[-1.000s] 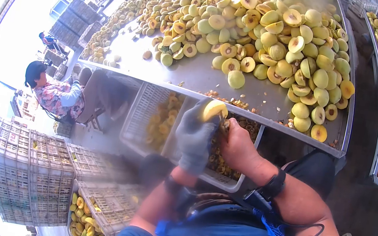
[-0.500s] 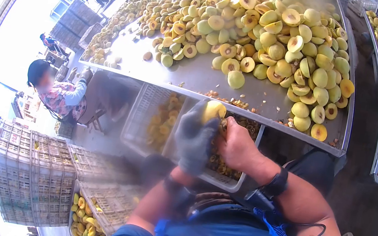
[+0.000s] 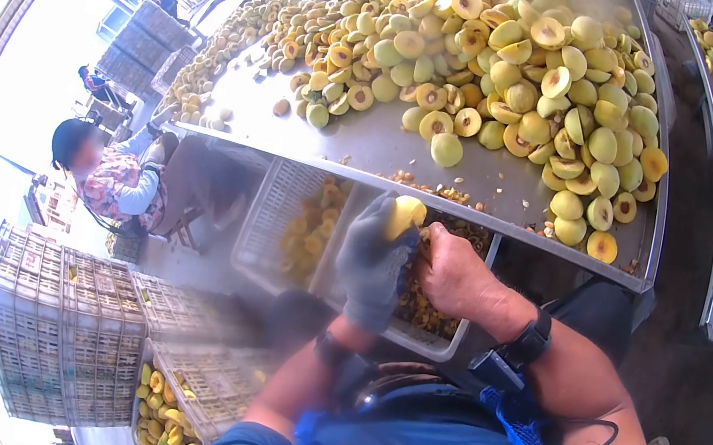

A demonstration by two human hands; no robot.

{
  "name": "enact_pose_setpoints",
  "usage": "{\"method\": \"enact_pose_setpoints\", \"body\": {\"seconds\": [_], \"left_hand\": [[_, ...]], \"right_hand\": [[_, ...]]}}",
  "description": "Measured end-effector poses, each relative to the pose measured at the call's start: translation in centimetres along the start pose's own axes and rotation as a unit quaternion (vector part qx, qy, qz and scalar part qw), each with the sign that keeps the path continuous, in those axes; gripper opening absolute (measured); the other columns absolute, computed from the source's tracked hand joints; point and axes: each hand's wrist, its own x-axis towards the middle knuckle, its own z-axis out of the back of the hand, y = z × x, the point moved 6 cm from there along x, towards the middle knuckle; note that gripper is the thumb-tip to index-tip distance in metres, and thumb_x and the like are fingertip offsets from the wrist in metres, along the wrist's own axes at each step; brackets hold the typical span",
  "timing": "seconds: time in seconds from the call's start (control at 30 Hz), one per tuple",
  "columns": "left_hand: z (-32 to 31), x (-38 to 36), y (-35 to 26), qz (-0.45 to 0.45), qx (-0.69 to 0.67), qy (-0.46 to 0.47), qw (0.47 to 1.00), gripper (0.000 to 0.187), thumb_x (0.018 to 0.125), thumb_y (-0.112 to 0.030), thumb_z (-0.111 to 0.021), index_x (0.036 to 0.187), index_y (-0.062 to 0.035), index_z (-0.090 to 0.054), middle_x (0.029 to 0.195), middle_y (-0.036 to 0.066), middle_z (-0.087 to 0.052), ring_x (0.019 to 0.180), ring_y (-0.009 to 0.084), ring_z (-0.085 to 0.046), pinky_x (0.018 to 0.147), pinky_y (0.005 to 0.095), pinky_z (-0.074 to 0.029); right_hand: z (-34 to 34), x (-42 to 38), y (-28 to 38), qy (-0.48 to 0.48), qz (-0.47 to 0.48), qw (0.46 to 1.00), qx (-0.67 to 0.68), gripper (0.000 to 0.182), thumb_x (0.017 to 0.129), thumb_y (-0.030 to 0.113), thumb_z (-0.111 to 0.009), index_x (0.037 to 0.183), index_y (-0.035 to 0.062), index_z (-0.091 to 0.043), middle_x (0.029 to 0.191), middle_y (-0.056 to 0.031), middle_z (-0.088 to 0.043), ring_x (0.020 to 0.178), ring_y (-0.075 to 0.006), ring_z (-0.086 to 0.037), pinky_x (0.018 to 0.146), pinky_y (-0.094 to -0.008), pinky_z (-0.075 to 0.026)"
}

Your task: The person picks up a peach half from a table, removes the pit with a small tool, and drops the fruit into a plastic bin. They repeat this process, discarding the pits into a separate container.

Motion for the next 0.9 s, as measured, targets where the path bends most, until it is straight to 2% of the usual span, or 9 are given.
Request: {"method": "enact_pose_setpoints", "body": {"seconds": [0.17, 0.27, 0.37, 0.47, 0.5, 0.6, 0.73, 0.77, 0.9], "left_hand": [[0.2, -0.1, 0.1, -0.024, 0.015, 0.004, 1.0, 0.048, 0.088, 0.005, -0.075, 0.133, 0.0024, -0.059, 0.142, 0.016, -0.061, 0.131, 0.0248, -0.058, 0.112, 0.0386, -0.046], [0.1, 0.1, -1.0, -0.055, 0.094, 0.008, 0.994, 0.049, 0.087, 0.006, -0.075, 0.133, 0.0025, -0.06, 0.142, 0.016, -0.061, 0.131, 0.0255, -0.058, 0.112, 0.0387, -0.046], [0.4, -0.7, 0.9, -0.062, 0.018, -0.012, 0.998, 0.048, 0.086, 0.009, -0.073, 0.132, 0.0026, -0.061, 0.142, 0.017, -0.061, 0.132, 0.0264, -0.057, 0.113, 0.039, -0.046], [0.1, -0.4, 0.0, -0.057, 0.023, -0.007, 0.998, 0.045, 0.087, 0.009, -0.072, 0.13, 0.0032, -0.061, 0.142, 0.017, -0.06, 0.13, 0.0258, -0.058, 0.11, 0.0376, -0.047], [0.2, -0.4, -0.6, -0.067, 0.042, -0.002, 0.997, 0.043, 0.088, 0.008, -0.072, 0.129, 0.0038, -0.06, 0.141, 0.017, -0.06, 0.126, 0.0249, -0.059, 0.107, 0.036, -0.049], [0.3, -0.2, 0.0, -0.063, 0.002, -0.014, 0.998, 0.043, 0.088, 0.008, -0.073, 0.129, 0.0053, -0.06, 0.139, 0.017, -0.061, 0.123, 0.0234, -0.061, 0.104, 0.0339, -0.05], [0.6, -0.3, 0.0, -0.026, 0.026, 0.022, 0.999, 0.043, 0.09, 0.007, -0.071, 0.131, 0.0065, -0.06, 0.137, 0.017, -0.063, 0.12, 0.023, -0.062, 0.104, 0.0341, -0.05], [0.9, -0.8, 0.0, -0.025, 0.029, 0.02, 0.999, 0.042, 0.091, 0.007, -0.07, 0.132, 0.0063, -0.06, 0.136, 0.017, -0.063, 0.119, 0.0225, -0.062, 0.103, 0.0339, -0.05], [0.4, 0.5, 0.4, 0.028, -0.05, 0.006, 0.998, 0.039, 0.095, 0.003, -0.066, 0.133, 0.0058, -0.059, 0.133, 0.016, -0.064, 0.116, 0.0209, -0.064, 0.1, 0.0332, -0.053]], "right_hand": [[-0.2, -0.2, -0.4, 0.004, -0.039, 0.998, -0.041, 0.032, 0.097, 0.016, -0.06, 0.113, -0.01, -0.053, 0.101, -0.0357, -0.067, 0.106, -0.0526, -0.062, 0.088, -0.0496, -0.053], [-1.6, 0.7, -0.5, 0.107, 0.07, 0.969, 0.214, 0.032, 0.097, 0.016, -0.061, 0.115, -0.0091, -0.054, 0.103, -0.0344, -0.068, 0.107, -0.0506, -0.064, 0.089, -0.0479, -0.053], [-0.1, -0.2, 0.9, 0.021, -0.007, 0.999, -0.049, 0.03, 0.098, 0.016, -0.06, 0.117, -0.0069, -0.056, 0.105, -0.0313, -0.069, 0.107, -0.0477, -0.066, 0.091, -0.0449, -0.053], [-1.0, -0.1, -1.0, -0.007, 0.011, 1.0, 0.015, 0.03, 0.099, 0.016, -0.059, 0.118, -0.0066, -0.056, 0.106, -0.0298, -0.07, 0.107, -0.0465, -0.066, 0.091, -0.0444, -0.053], [-2.2, 1.0, -0.4, 0.105, 0.076, 0.968, 0.216, 0.029, 0.1, 0.016, -0.057, 0.118, -0.0075, -0.055, 0.104, -0.0314, -0.069, 0.107, -0.0487, -0.065, 0.089, -0.0461, -0.053], [-1.1, 0.3, -1.1, -0.018, 0.011, 0.999, 0.024, 0.028, 0.099, 0.016, -0.06, 0.116, -0.0068, -0.057, 0.101, -0.0247, -0.072, 0.099, -0.0409, -0.07, 0.085, -0.0437, -0.054], [-1.4, -0.1, 0.6, 0.159, -0.001, 0.965, 0.211, 0.03, 0.097, 0.014, -0.063, 0.121, -0.0034, -0.059, 0.102, -0.0125, -0.074, 0.095, -0.0239, -0.068, 0.086, -0.04, -0.054], [-2.9, 0.5, -1.6, 0.163, 0.073, 0.967, 0.18, 0.029, 0.097, 0.012, -0.063, 0.122, -0.0027, -0.059, 0.105, -0.013, -0.073, 0.097, -0.0226, -0.067, 0.088, -0.0389, -0.053], [-2.7, 0.4, -1.2, 0.024, 0.06, 0.991, 0.121, 0.021, 0.098, 0.014, -0.057, 0.111, -0.0003, -0.066, 0.1, -0.0134, -0.073, 0.092, -0.0207, -0.067, 0.086, -0.0394, -0.054]]}}
